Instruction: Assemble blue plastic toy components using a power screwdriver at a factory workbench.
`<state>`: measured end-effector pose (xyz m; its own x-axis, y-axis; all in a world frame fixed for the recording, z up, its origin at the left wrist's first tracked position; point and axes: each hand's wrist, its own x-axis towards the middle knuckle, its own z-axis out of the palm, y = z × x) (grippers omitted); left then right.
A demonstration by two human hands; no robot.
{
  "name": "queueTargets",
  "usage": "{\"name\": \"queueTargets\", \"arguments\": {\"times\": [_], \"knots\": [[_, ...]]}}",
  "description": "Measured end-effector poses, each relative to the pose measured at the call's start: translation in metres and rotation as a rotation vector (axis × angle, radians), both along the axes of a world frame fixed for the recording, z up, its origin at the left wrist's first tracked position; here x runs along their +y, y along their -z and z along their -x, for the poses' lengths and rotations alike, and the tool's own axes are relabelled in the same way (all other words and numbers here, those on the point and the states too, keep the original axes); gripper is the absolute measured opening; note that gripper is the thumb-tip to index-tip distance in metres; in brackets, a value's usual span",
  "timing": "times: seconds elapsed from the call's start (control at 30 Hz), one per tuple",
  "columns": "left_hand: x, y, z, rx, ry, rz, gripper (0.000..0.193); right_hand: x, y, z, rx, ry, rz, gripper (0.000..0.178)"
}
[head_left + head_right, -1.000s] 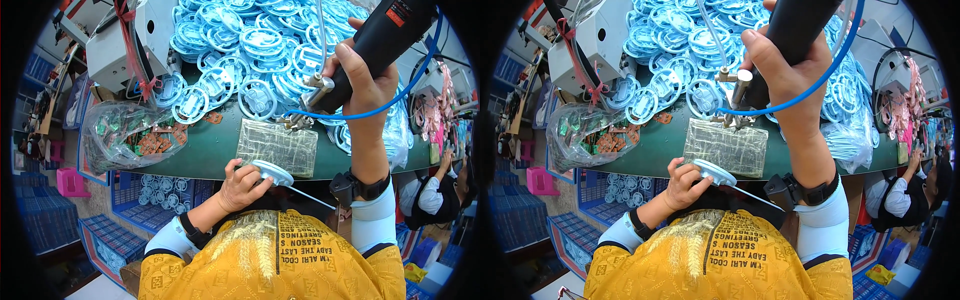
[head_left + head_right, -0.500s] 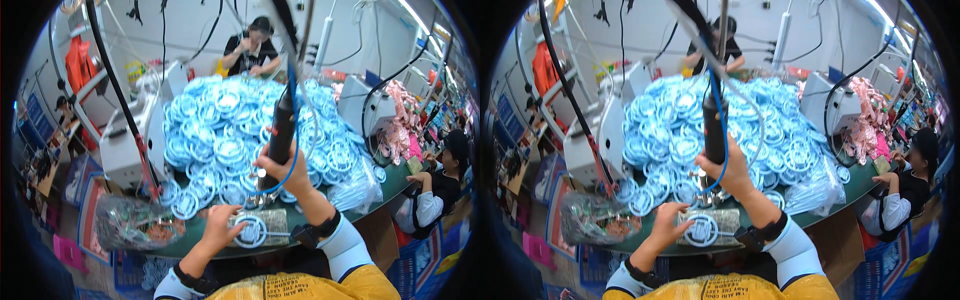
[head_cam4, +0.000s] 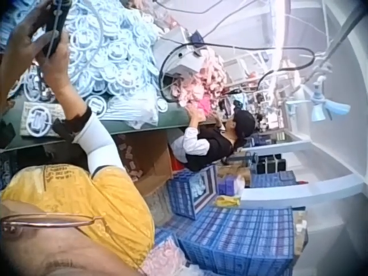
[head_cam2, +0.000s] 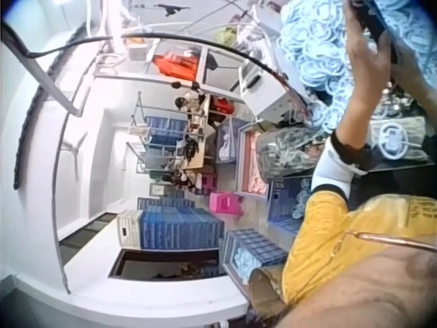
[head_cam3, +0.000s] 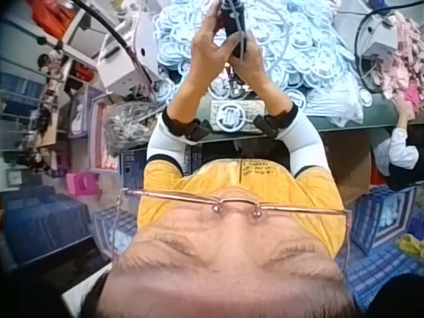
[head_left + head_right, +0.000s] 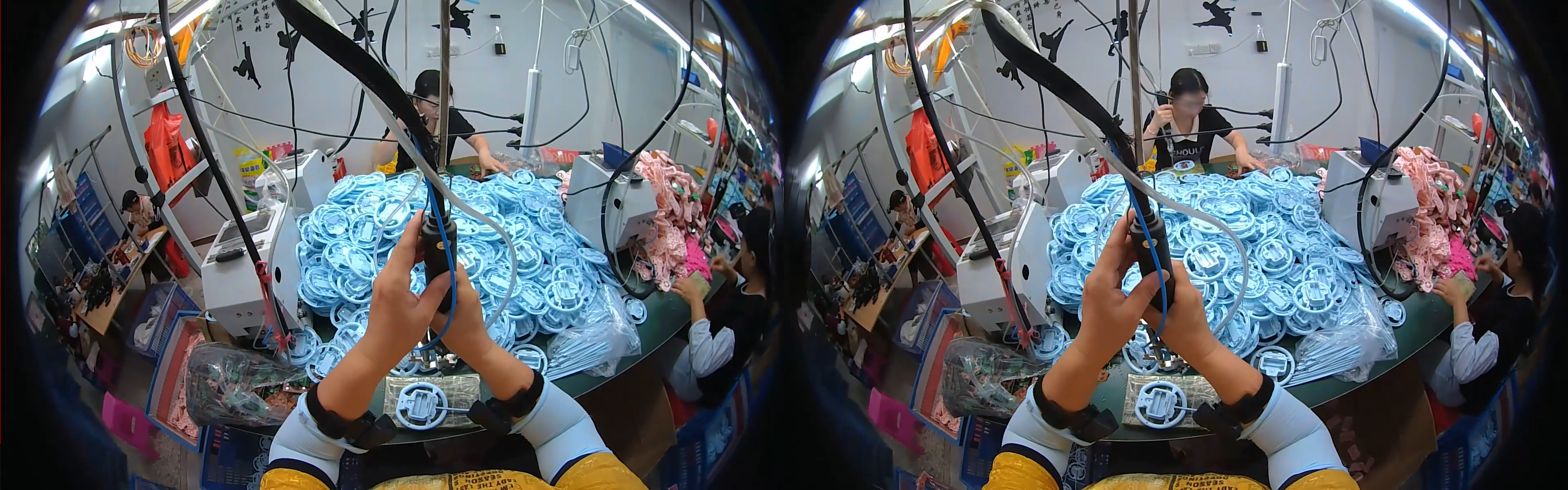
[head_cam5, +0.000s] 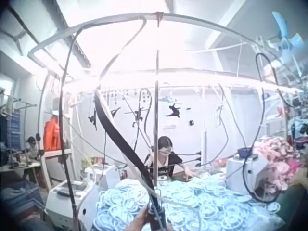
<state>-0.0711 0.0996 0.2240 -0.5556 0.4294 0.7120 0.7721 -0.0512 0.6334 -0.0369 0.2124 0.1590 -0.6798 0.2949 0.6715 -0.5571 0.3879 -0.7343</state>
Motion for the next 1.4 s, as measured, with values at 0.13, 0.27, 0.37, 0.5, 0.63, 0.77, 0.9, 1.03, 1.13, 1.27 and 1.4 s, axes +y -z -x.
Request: {"name": "queueTargets", "arguments": {"times": [0.13,0.27,0.37,0.5,0.63,0.77,0.9,1.03,1.13,1.27,1.4], "knots": [[0.003,0.009,0.007,0.011,0.015,-0.165,0.070,-0.004,0.002,-0.002,-0.037,0.038,-0.033,0.049],[-0.003,-0.007,-0.006,0.148,-0.051,-0.038,0.067,0.008,0.001,0.001,-0.016,-0.105,0.057,0.045],[-0.038,0.015,-0.005,0.446,-0.120,-0.156,0.062,0.016,-0.008,0.000,-0.033,-0.186,0.165,0.038],[-0.114,0.099,-0.025,0.207,-0.338,0.109,0.051,0.017,-0.016,-0.004,-0.053,-0.289,0.277,0.036],[-0.115,0.186,-0.047,-0.124,-0.253,0.714,0.076,0.012,-0.013,-0.010,-0.068,-0.255,0.228,0.040],[-0.094,0.218,-0.056,-0.152,-0.228,0.785,0.079,0.012,-0.006,-0.008,-0.086,-0.208,0.232,0.041],[-0.091,0.223,-0.050,-0.162,-0.174,0.799,0.074,0.021,-0.005,-0.009,-0.091,-0.166,0.205,0.042],[-0.091,0.212,-0.055,-0.121,-0.207,0.791,0.068,0.027,-0.007,-0.008,-0.079,-0.163,0.192,0.041],[-0.083,0.214,-0.054,-0.103,-0.213,0.852,0.068,0.029,-0.001,-0.004,-0.080,-0.174,0.223,0.043],[-0.084,0.210,-0.056,-0.146,-0.180,0.877,0.069,0.026,0.003,-0.002,-0.106,-0.148,0.193,0.042],[-0.105,0.222,-0.060,-0.079,-0.090,0.601,0.070,0.033,0.012,0.003,-0.116,-0.101,0.133,0.041]]}}
